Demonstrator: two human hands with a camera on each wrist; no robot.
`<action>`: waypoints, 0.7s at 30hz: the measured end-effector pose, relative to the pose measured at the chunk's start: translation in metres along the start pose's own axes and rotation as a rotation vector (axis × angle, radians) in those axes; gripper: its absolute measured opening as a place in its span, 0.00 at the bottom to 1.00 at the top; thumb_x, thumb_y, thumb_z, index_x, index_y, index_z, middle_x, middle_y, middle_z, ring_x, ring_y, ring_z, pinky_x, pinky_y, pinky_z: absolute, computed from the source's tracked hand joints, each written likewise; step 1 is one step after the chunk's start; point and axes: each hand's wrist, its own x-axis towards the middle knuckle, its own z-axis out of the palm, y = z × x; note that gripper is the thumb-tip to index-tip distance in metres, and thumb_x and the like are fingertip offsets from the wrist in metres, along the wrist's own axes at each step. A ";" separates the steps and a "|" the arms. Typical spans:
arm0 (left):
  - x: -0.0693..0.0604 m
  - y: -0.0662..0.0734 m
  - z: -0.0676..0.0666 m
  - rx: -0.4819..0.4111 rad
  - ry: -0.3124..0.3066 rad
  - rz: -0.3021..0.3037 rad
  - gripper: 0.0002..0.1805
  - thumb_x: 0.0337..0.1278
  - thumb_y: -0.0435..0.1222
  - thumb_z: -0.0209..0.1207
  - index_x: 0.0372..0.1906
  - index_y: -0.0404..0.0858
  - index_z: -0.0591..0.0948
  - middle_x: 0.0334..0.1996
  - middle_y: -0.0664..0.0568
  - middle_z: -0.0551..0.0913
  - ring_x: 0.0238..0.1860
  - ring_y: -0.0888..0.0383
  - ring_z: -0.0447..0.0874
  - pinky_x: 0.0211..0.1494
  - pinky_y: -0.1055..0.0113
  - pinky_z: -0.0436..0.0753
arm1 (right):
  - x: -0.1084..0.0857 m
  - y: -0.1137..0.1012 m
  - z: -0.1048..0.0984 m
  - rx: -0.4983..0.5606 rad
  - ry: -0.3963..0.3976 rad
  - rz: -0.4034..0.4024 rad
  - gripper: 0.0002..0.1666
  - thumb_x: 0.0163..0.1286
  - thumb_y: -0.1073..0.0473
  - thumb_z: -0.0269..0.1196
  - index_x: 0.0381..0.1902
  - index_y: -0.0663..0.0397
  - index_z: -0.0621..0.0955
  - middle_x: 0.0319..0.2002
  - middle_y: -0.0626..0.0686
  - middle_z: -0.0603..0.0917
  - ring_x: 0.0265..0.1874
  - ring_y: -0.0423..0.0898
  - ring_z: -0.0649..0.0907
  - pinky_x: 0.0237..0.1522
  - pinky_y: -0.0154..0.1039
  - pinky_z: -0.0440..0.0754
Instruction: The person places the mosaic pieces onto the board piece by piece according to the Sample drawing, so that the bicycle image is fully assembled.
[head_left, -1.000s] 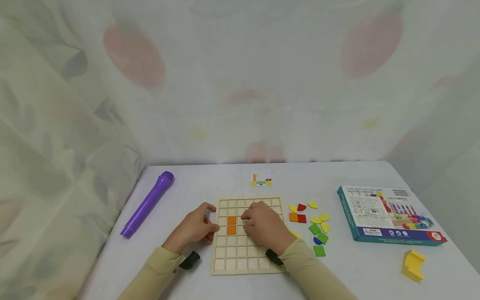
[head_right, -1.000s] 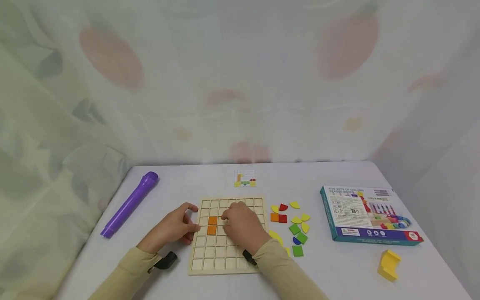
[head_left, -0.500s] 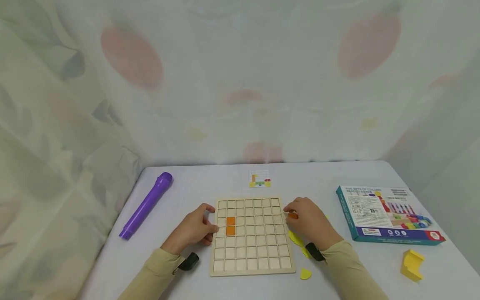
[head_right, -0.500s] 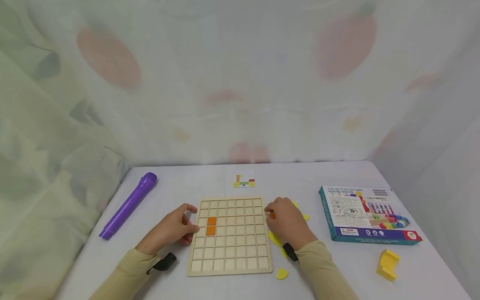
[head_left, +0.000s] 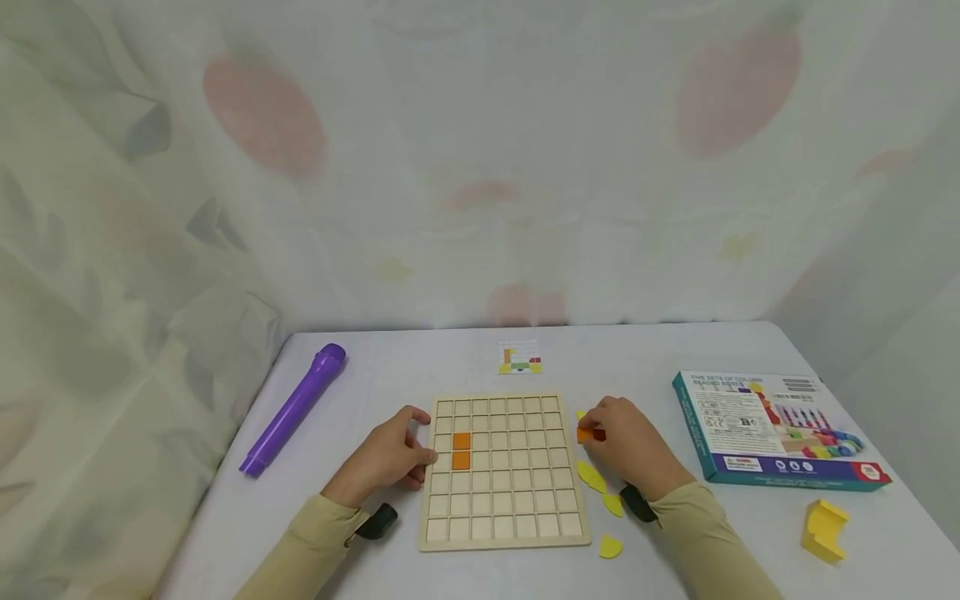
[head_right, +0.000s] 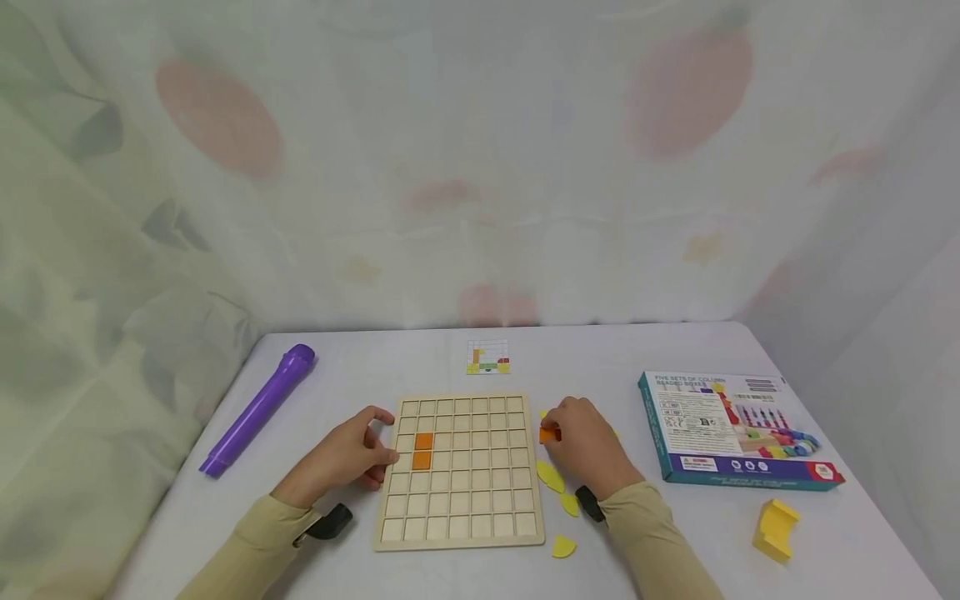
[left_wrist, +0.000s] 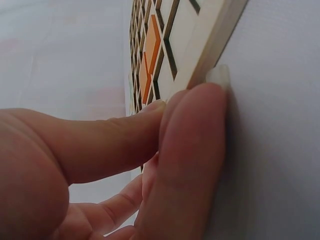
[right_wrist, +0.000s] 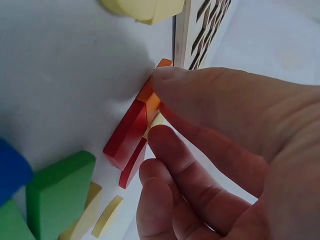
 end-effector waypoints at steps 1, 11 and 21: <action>0.000 0.000 0.000 -0.003 -0.001 0.000 0.33 0.64 0.30 0.73 0.71 0.40 0.72 0.36 0.42 0.82 0.27 0.52 0.87 0.29 0.60 0.91 | 0.000 0.000 0.000 0.001 0.000 0.002 0.07 0.67 0.63 0.76 0.42 0.54 0.92 0.40 0.50 0.85 0.42 0.47 0.79 0.50 0.46 0.86; -0.001 0.000 0.000 -0.010 -0.008 0.002 0.33 0.65 0.30 0.73 0.71 0.39 0.72 0.36 0.42 0.82 0.27 0.52 0.87 0.29 0.61 0.91 | 0.000 -0.002 0.001 0.003 -0.033 0.039 0.08 0.65 0.65 0.75 0.43 0.54 0.92 0.39 0.50 0.85 0.40 0.47 0.78 0.49 0.45 0.86; -0.001 0.001 -0.002 -0.011 -0.006 0.002 0.33 0.65 0.29 0.72 0.71 0.39 0.72 0.37 0.42 0.82 0.27 0.52 0.87 0.30 0.60 0.92 | 0.001 -0.004 0.000 0.004 -0.056 0.035 0.10 0.65 0.65 0.74 0.45 0.54 0.91 0.41 0.49 0.86 0.41 0.46 0.78 0.50 0.46 0.85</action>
